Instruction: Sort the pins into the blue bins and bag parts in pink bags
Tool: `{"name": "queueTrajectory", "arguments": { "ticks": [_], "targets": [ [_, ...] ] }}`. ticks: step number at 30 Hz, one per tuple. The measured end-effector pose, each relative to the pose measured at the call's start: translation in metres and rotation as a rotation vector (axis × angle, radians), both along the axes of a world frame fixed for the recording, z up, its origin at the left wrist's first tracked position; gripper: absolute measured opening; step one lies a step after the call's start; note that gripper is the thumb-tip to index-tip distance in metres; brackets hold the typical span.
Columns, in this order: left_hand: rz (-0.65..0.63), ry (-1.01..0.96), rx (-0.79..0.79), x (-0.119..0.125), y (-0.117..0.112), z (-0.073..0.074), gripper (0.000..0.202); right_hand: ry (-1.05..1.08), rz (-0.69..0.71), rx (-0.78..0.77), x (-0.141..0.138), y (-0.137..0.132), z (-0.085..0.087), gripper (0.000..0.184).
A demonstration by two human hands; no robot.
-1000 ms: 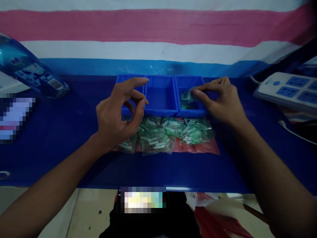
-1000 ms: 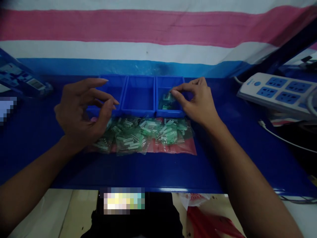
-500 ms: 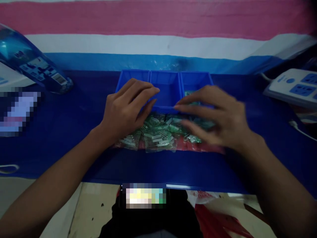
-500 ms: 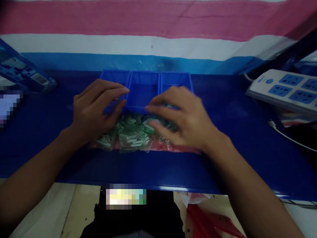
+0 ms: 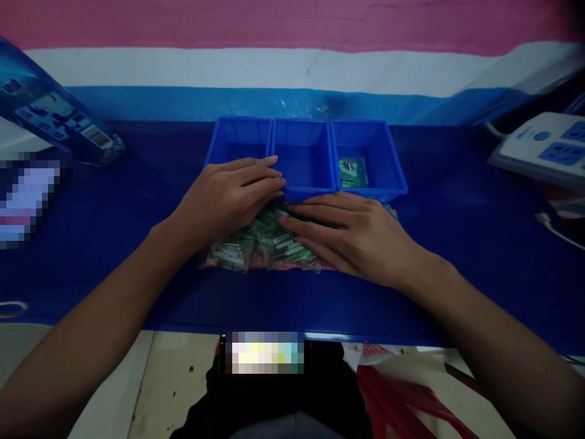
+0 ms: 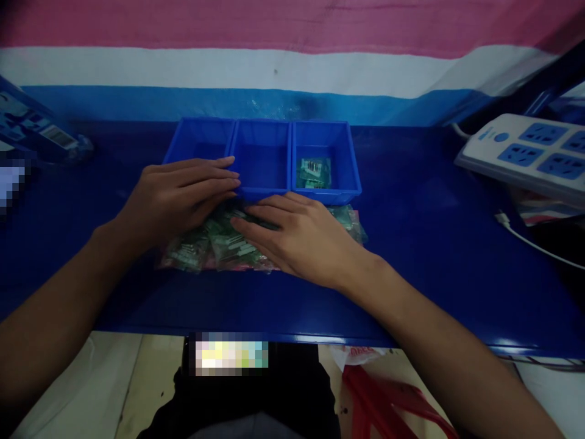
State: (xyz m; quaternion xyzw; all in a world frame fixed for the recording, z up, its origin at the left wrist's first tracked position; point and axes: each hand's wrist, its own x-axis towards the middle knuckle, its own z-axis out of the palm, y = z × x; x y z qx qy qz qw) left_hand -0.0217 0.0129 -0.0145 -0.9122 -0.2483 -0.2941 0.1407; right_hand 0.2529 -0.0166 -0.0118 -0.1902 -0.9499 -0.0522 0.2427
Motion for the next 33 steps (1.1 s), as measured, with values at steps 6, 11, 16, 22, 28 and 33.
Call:
{"name": "queueTrajectory", "arguments": {
  "ticks": [6, 11, 16, 22, 28, 33],
  "targets": [
    [0.033, 0.039, -0.037, -0.004, 0.002, -0.001, 0.024, 0.043, 0.006, -0.123, 0.008, 0.007, 0.003, 0.033],
    [-0.006, 0.042, -0.009, -0.003, 0.006, -0.001, 0.019, 0.025, 0.074, -0.086, 0.006, 0.008, 0.004, 0.051],
    [0.01, 0.006, 0.025, -0.001, 0.002, -0.003, 0.021, 0.069, 0.09, -0.178, 0.003, 0.003, 0.003, 0.049],
    [0.066, -0.114, 0.171, 0.004, -0.003, 0.001, 0.049, 0.441, 0.006, -0.552, 0.0, -0.005, 0.014, 0.034],
    [0.002, -0.227, 0.197, 0.017, -0.016, 0.009, 0.054, 0.866, -0.1, -0.734, -0.006, -0.003, 0.01, 0.038],
    [-0.003, -0.185, 0.242, 0.016, -0.029, 0.014, 0.027, 0.94, -0.02, -0.938, -0.01, -0.006, 0.012, 0.035]
  ]
}}
